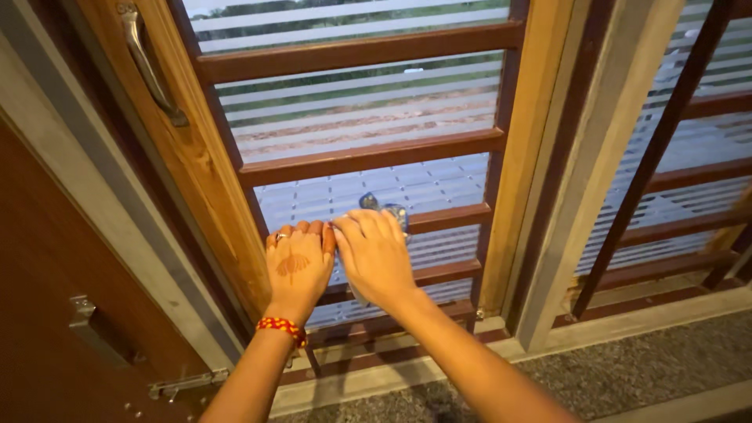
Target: The person wipes the glass panes and wooden frame of a door using a cloth. They move the cloth along the slats and the handle area by hand.
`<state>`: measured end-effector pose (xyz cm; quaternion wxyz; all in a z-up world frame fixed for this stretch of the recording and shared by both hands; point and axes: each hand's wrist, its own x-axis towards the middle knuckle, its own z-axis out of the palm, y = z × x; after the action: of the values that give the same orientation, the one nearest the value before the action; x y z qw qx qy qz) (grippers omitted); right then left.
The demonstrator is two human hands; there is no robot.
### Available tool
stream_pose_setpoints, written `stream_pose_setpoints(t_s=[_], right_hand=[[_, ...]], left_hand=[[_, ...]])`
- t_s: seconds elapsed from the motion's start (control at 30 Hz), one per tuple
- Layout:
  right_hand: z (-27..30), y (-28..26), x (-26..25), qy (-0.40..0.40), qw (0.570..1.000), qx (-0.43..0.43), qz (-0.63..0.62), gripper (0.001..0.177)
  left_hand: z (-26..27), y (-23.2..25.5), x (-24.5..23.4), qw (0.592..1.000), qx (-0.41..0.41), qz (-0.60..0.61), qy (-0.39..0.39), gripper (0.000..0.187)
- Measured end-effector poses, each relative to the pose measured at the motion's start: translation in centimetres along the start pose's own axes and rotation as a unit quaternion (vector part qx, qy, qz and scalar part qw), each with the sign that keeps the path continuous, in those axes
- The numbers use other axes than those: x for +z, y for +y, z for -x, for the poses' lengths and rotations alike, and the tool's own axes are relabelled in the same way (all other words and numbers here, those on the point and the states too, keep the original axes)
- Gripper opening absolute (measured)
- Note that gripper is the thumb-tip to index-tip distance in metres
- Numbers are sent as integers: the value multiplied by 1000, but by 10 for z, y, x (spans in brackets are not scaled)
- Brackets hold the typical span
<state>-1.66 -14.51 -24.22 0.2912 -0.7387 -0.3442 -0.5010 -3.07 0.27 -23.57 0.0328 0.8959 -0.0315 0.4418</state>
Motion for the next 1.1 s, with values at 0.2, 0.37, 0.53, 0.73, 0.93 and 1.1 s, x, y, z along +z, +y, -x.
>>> stream_pose_setpoints(t_s=[0.2,0.37,0.53,0.73,0.93,1.1], right_hand=[[-6,21,-13,-75,996,-5,38,23],[-1,77,-52,-172,971,35,164,26],[11,110,-64,-105,966,126,200,34],[4,68,-12,-96,949,201,223,32],[8,7,26,44,989,27,136,22],[-1,37,-6,-155,979,38,124,26]], left_hand=[[-2,-3,-1,999,-11,11,-38,35],[-3,-5,3,998,-19,21,-60,37],[-4,-2,19,996,-43,14,-77,39],[-6,-4,32,994,-67,-18,-87,41],[-1,-4,27,995,-68,-6,-75,39],[-1,-8,21,997,-37,17,-72,39]])
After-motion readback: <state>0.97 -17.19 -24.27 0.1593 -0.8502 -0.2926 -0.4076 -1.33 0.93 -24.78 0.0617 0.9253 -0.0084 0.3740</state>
